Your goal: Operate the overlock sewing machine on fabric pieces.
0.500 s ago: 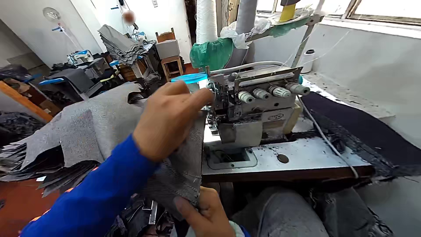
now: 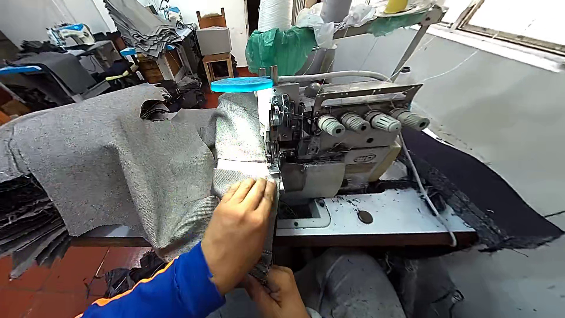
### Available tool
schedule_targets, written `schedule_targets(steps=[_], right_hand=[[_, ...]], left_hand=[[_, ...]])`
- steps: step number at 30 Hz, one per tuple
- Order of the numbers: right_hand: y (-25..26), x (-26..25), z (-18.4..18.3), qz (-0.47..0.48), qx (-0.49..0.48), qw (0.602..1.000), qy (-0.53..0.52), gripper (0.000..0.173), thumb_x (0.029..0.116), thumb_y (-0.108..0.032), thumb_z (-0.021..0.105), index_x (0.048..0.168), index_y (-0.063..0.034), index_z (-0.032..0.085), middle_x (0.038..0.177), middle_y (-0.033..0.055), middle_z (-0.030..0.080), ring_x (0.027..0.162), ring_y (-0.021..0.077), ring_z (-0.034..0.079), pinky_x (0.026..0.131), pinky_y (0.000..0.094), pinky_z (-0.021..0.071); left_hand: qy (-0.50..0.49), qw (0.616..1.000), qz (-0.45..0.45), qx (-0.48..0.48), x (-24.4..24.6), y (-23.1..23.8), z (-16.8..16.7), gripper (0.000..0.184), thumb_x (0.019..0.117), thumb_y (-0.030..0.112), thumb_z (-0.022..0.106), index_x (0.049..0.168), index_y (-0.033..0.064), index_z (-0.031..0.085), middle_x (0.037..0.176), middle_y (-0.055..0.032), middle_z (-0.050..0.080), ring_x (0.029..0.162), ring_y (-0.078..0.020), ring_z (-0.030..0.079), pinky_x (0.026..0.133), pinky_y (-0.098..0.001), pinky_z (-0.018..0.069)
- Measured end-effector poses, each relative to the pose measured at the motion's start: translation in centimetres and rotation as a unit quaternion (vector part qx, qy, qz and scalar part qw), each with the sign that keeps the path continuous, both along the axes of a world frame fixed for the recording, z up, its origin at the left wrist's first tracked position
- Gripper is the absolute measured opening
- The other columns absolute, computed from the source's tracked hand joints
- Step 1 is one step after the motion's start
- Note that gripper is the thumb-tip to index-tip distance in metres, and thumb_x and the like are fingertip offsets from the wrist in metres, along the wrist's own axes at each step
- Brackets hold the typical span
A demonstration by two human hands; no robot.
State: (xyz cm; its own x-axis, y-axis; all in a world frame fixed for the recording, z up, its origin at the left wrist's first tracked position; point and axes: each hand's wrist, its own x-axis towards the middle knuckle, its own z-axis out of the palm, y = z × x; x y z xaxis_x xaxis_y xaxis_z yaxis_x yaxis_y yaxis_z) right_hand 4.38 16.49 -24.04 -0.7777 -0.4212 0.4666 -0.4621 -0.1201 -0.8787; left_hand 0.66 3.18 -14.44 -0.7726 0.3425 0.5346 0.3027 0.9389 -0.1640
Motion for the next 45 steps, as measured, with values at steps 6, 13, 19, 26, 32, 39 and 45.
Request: schedule_targets(steps=[6,13,19,26,32,39,45], right_hand=[[1.1,-1.1,2.2,-0.031,-0.029,0.999,-0.032,0.031,0.1033,-0.018,0.059,0.086,0.0044,0.072,0.074,0.005,0.071,0.073,-0.0006,0.067,0.071,0.0191,0.0561],[1.5,-3.7,4.1,0.007,-0.13,0.98,-0.151,0.031,0.1079,-0.017,0.049,0.086,-0.0066,0.068,0.074,-0.0072,0.069,0.071,-0.0022,0.067,0.067,0.0209,0.0588],[0.1,-4.5,3.5,-0.037,-0.172,0.976,-0.127,0.03,0.104,-0.023,0.056,0.079,-0.0086,0.064,0.066,-0.0091,0.062,0.058,-0.0036,0.059,0.052,0.0181,0.052],[-1.8,-6.6,4.3,-0.105,-0.137,0.98,-0.098,0.034,0.1035,-0.014,0.049,0.072,-0.0079,0.058,0.054,-0.0068,0.052,0.045,0.0013,0.052,0.043,0.0209,0.0467],[-1.5,-8.5,4.8,-0.186,-0.002,0.983,0.005,0.041,0.1034,-0.017,0.049,0.065,-0.0082,0.061,0.053,-0.0034,0.054,0.047,0.0053,0.054,0.046,0.0253,0.0467],[2.6,-7.5,0.5,-0.282,0.082,0.945,0.147,0.045,0.1064,-0.024,0.045,0.074,-0.0058,0.069,0.074,0.0035,0.068,0.073,0.0117,0.067,0.068,0.0288,0.0577],[4.7,-10.1,-4.6,-0.372,0.315,0.793,0.365,0.041,0.1007,-0.029,0.046,0.08,-0.0081,0.074,0.075,0.0072,0.072,0.073,0.0247,0.071,0.074,0.0441,0.0578]], left_hand=[[-0.077,0.988,-0.043,0.126,-2.3,-1.2,1.8,0.026,0.0967,0.016,0.057,0.114,0.0016,0.069,0.107,-0.0106,0.074,0.105,-0.022,0.072,0.091,-0.0381,0.0595],[-0.065,0.982,-0.144,0.101,2.2,-1.3,5.8,0.04,0.1025,0.043,0.055,0.116,0.007,0.066,0.12,-0.0094,0.073,0.121,-0.0237,0.066,0.099,-0.038,0.0562],[-0.049,0.975,-0.218,0.02,3.9,-2.7,0.1,0.078,0.0948,0.058,0.063,0.152,0.0095,0.041,0.155,-0.0168,0.048,0.148,-0.0258,0.042,0.123,-0.0408,0.032],[0.02,0.973,-0.228,0.007,-0.7,-4.4,0.6,0.032,0.1024,0.0,0.051,0.132,0.0009,0.061,0.126,-0.0129,0.072,0.122,-0.0271,0.068,0.109,-0.0411,0.051],[0.019,0.969,-0.241,0.042,-4.1,-5.9,0.7,0.025,0.0964,-0.004,0.055,0.107,0.0066,0.075,0.108,-0.0047,0.078,0.113,-0.0165,0.072,0.108,-0.0335,0.0525],[0.105,0.984,-0.077,0.122,-2.5,-9.0,-3.7,0.039,0.0983,0.004,0.048,0.13,0.015,0.068,0.139,-0.0095,0.064,0.139,-0.0305,0.053,0.117,-0.0531,0.0401],[-0.229,0.909,0.275,0.216,-10.3,-14.3,-6.5,0.049,0.0994,0.014,0.062,0.147,0.0025,0.053,0.15,-0.0267,0.05,0.137,-0.0528,0.046,0.11,-0.0741,0.033]])
